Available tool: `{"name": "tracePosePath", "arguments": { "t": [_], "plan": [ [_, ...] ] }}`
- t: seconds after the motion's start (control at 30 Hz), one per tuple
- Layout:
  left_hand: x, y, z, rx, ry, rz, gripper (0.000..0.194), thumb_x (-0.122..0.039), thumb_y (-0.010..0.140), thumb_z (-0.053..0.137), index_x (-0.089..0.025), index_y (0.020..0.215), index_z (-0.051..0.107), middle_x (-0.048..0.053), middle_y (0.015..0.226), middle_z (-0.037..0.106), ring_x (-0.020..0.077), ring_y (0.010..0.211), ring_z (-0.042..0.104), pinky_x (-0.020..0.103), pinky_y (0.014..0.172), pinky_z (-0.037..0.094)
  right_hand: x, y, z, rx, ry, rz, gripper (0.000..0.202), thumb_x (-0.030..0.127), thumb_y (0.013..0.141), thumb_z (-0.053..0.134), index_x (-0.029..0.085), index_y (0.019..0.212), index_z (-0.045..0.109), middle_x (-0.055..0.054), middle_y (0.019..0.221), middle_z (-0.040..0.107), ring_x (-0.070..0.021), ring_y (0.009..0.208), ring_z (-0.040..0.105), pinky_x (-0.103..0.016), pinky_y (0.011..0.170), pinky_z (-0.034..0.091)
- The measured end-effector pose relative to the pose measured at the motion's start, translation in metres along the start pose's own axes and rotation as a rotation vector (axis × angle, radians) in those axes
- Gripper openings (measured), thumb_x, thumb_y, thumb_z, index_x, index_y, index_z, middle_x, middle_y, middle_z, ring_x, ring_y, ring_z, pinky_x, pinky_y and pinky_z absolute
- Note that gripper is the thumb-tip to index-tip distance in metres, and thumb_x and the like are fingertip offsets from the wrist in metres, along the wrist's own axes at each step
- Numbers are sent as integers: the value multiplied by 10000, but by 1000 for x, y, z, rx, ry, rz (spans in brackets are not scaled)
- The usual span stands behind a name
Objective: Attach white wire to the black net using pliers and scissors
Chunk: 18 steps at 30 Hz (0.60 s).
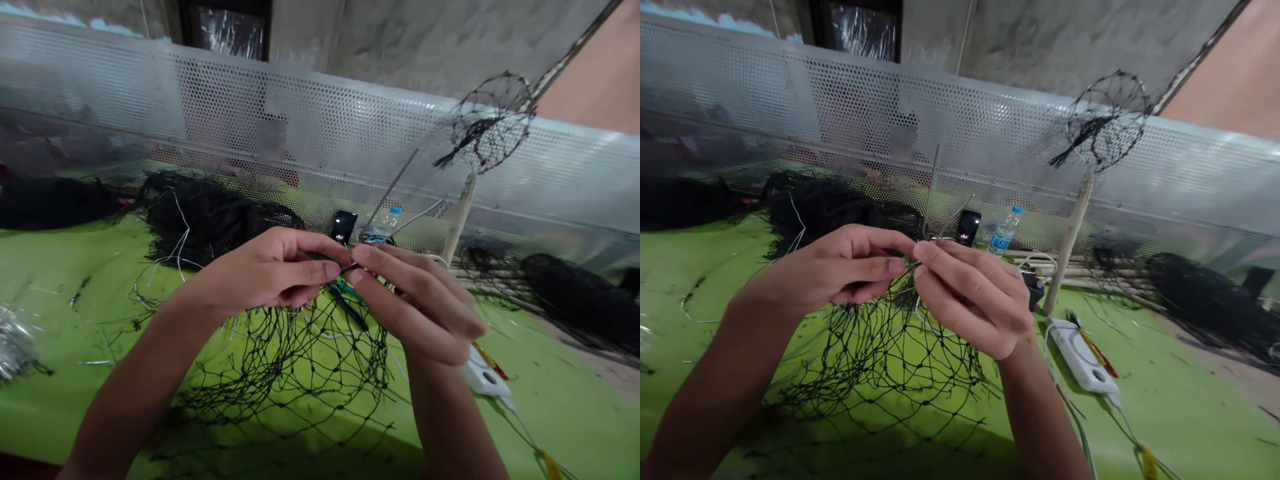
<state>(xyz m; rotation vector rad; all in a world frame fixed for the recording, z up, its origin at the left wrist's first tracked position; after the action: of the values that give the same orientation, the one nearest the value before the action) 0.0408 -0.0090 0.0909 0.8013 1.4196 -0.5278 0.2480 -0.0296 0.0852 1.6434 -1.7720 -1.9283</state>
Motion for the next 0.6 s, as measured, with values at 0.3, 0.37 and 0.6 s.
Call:
{"name": "tracePosePath", "arguments": {
  "t": [0.3,0.37,0.6],
  "plan": [
    [3,3,2,-139,94,105,219,-221,905,720,-141,1081,824,-37,540,563,69,502,482,181,460,328,5,3,-7,95,-52,42,160,97,965,706,237,930,774,-67,1070,848,-224,920,820,-300,728,718],
    [3,1,3,-173,154,139,215,-222,909,719,-159,1075,838,-44,537,539,67,505,460,190,470,335,5,2,-7,114,-49,47,141,96,951,728,229,943,776,-72,1047,848,-229,911,819,-307,727,720],
    [0,-3,8,-315,427,235,223,-264,938,714,-233,1107,856,-22,686,640,61,535,416,206,444,288,1,-2,-6,95,-17,53,130,58,931,756,172,989,781,-93,1089,836,-227,969,818,-329,815,731]
  ]
}}
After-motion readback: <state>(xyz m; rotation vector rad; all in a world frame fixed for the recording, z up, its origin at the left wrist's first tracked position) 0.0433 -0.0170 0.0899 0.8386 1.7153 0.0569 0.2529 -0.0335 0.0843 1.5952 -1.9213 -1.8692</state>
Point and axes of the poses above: each hand's wrist, its own y-axis towards the middle knuckle, its own z-axis out of the palm, x = y × z, the point moved 2 cm from there along y, towards the middle knuckle
